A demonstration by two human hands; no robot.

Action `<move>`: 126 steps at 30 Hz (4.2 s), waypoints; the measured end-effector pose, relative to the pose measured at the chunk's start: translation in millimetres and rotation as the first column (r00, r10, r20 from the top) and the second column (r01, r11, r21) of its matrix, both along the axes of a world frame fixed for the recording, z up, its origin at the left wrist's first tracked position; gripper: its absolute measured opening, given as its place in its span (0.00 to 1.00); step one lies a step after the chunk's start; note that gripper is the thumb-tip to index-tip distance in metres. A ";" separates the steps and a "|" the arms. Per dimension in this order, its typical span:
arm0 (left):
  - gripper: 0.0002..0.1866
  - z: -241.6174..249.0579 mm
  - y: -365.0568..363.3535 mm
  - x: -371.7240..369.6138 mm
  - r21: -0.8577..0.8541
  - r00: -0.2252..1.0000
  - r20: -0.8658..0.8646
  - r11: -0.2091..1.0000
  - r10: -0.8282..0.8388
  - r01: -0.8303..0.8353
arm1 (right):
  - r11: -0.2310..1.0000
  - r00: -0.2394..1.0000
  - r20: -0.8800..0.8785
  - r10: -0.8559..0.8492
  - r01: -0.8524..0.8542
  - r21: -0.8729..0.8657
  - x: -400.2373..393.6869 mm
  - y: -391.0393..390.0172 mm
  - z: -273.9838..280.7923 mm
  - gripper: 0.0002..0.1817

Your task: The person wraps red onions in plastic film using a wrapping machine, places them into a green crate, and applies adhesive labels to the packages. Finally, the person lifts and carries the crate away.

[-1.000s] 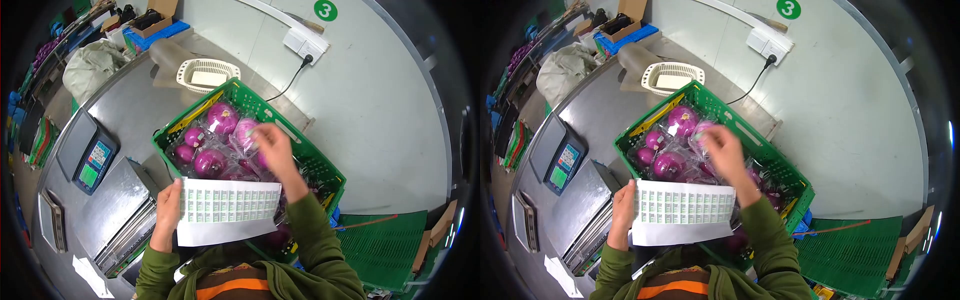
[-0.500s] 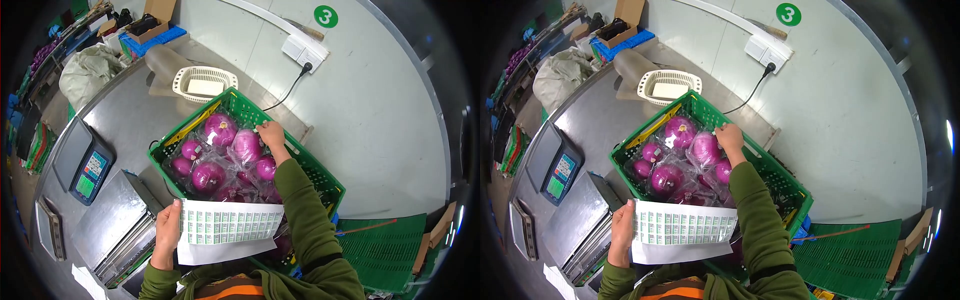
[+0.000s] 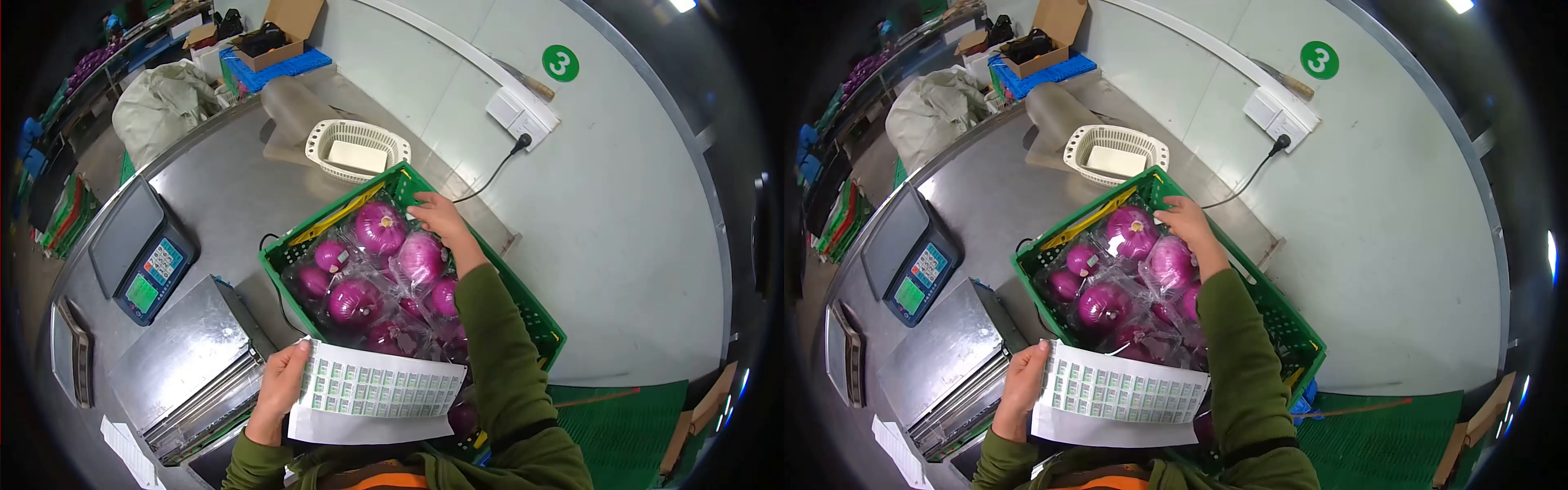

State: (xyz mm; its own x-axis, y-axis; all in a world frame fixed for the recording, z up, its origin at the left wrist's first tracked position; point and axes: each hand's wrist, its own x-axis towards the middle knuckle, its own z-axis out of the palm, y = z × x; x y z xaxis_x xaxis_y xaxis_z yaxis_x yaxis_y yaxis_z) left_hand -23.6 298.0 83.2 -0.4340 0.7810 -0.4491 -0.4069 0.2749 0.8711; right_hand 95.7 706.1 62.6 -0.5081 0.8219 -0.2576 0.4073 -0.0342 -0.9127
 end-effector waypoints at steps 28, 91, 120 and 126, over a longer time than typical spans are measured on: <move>0.21 -16.5 -16.5 -5.6 -0.108 0.997 -0.039 0.991 0.072 -0.076 | 0.850 0.912 -0.069 0.404 -0.346 0.398 -32.5 -227.3 46.5 0.05; 0.13 36.0 -122.5 -15.4 -0.002 0.989 -0.092 0.993 0.116 -0.117 | 0.910 0.909 -0.090 0.407 -0.394 0.131 162.4 -318.3 70.2 0.12; 0.15 25.8 -107.0 -13.3 -0.046 0.952 0.163 0.966 0.259 -0.255 | 0.993 0.894 -0.440 -0.080 0.033 -0.112 161.2 -298.1 87.9 0.06; 0.14 40.6 -118.6 -20.9 0.010 0.946 0.092 0.949 0.311 -0.314 | 0.940 0.986 0.082 -0.145 0.164 -0.300 140.9 -198.8 35.8 0.21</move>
